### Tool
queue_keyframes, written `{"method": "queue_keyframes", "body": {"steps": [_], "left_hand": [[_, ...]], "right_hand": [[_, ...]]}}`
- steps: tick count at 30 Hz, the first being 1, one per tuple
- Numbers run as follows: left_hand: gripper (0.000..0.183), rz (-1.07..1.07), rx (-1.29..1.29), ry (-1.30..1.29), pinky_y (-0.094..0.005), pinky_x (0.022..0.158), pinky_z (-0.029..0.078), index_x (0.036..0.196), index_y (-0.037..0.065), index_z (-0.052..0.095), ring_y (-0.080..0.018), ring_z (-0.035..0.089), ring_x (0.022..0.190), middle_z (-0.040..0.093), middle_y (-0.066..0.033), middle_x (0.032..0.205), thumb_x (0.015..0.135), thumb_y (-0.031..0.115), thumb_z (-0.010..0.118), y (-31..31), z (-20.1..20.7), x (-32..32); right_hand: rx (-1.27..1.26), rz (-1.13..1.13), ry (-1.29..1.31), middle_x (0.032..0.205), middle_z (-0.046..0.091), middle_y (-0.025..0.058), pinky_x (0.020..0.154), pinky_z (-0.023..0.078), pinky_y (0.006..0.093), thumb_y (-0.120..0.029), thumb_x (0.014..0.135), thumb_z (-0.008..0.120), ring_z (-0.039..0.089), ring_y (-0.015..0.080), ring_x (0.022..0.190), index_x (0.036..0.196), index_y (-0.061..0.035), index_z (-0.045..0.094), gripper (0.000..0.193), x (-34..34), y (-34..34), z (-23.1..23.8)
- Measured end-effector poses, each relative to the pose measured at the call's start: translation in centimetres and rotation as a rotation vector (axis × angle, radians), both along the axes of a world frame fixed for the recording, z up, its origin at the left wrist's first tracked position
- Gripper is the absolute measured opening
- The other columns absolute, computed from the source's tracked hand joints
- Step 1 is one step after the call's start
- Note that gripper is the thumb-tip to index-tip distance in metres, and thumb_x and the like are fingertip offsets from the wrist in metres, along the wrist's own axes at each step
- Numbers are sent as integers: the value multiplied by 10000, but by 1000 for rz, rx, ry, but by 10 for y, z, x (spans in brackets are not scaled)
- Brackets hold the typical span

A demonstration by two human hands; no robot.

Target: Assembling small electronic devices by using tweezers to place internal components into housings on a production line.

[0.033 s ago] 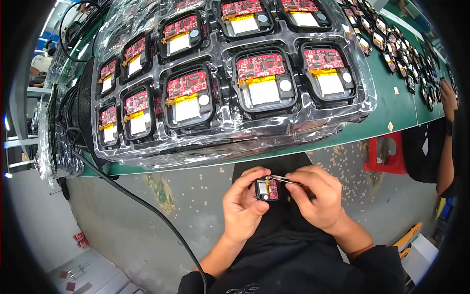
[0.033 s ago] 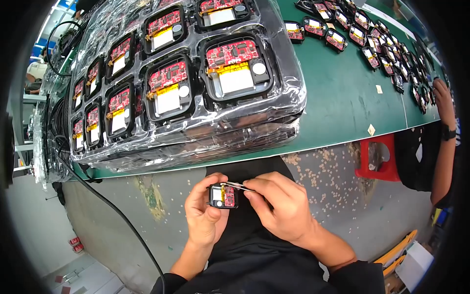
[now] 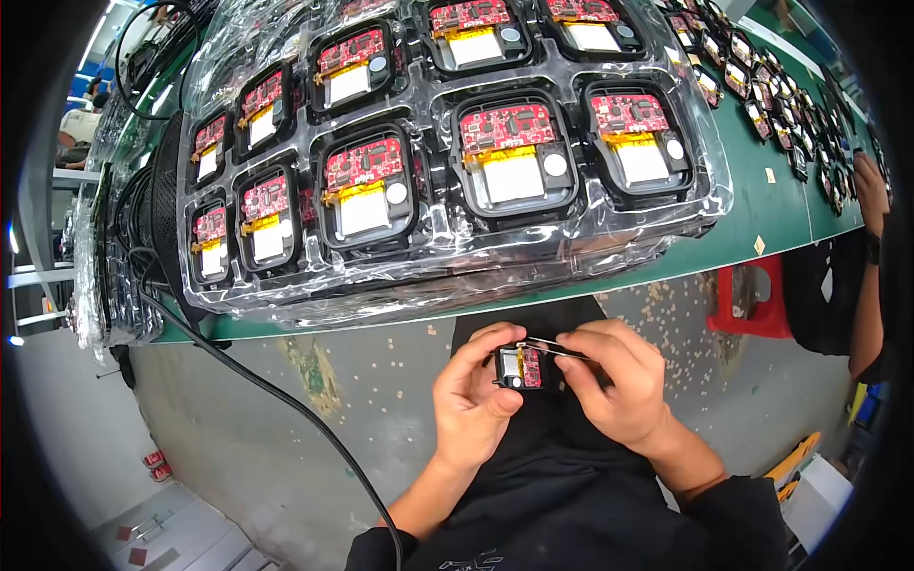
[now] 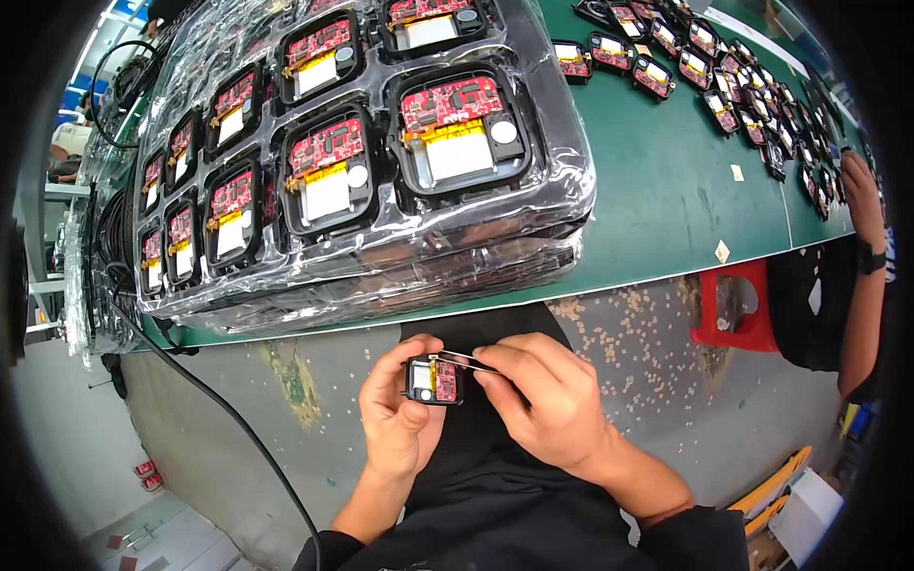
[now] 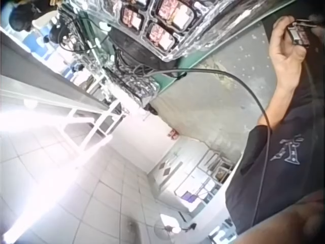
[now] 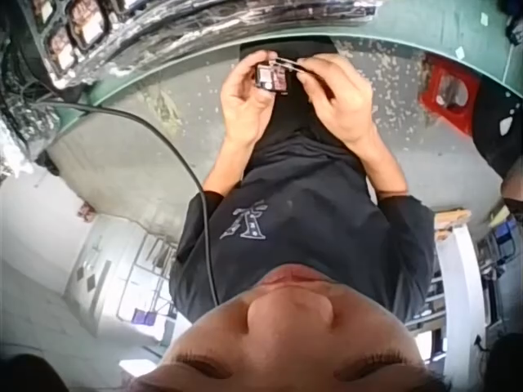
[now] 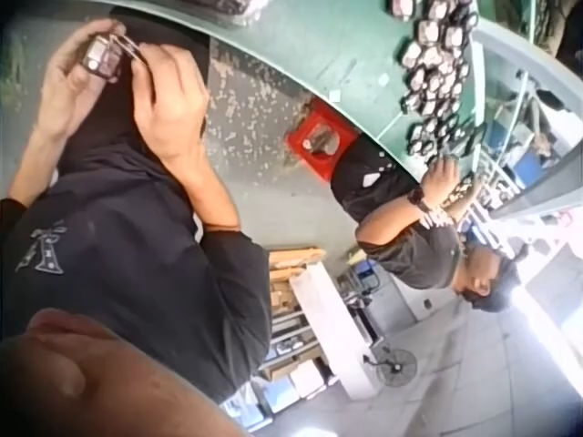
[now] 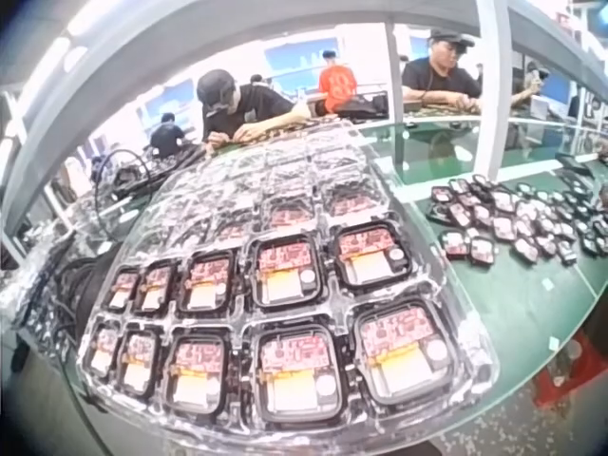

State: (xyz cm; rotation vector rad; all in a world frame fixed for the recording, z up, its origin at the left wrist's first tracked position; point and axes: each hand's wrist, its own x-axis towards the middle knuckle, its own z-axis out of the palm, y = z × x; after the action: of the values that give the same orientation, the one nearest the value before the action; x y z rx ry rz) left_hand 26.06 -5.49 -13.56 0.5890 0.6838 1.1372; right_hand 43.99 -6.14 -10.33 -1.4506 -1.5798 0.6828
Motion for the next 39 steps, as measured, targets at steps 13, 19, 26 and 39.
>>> {"method": "queue_keyframes", "body": {"steps": [13, 19, 26, 39], "left_hand": [[690, -16, -64, 44, -368, 1080, 421, 1349, -54, 557, -255, 505, 1297, 514, -167, 1389, 816, 262, 861, -2, 3, -2], [722, -9, -12, 120, -413, 917, 569, 1380, -12, 517, -304, 609, 1198, 522, -172, 1400, 832, 332, 839, -3, -3, -3], [659, 2, 3, 45, -388, 1039, 491, 1352, -65, 556, -260, 573, 1217, 498, -160, 1392, 833, 223, 843, -1, -1, 0], [637, -46, -133, 19, -331, 809, 602, 1364, -75, 544, -227, 627, 1098, 514, -168, 1393, 851, 178, 825, 3, 8, 1]], "right_hand": [[343, 26, -371, 851, 660, 35, 502, 414, 302, -15, 672, 805, 535, 172, 569, 942, -57, 742, 280, 3, 3, -9], [124, 28, -50, 842, 688, 80, 551, 512, 328, 3, 743, 792, 650, 226, 647, 935, -27, 734, 203, -2, 3, -9], [-16, 43, 45, 857, 699, 104, 586, 540, 337, 28, 767, 775, 675, 262, 687, 959, -16, 725, 203, 0, 0, -5], [294, 65, -383, 862, 686, 37, 552, 450, 307, -36, 677, 763, 617, 176, 631, 945, -65, 737, 270, 9, 0, -11]]}}
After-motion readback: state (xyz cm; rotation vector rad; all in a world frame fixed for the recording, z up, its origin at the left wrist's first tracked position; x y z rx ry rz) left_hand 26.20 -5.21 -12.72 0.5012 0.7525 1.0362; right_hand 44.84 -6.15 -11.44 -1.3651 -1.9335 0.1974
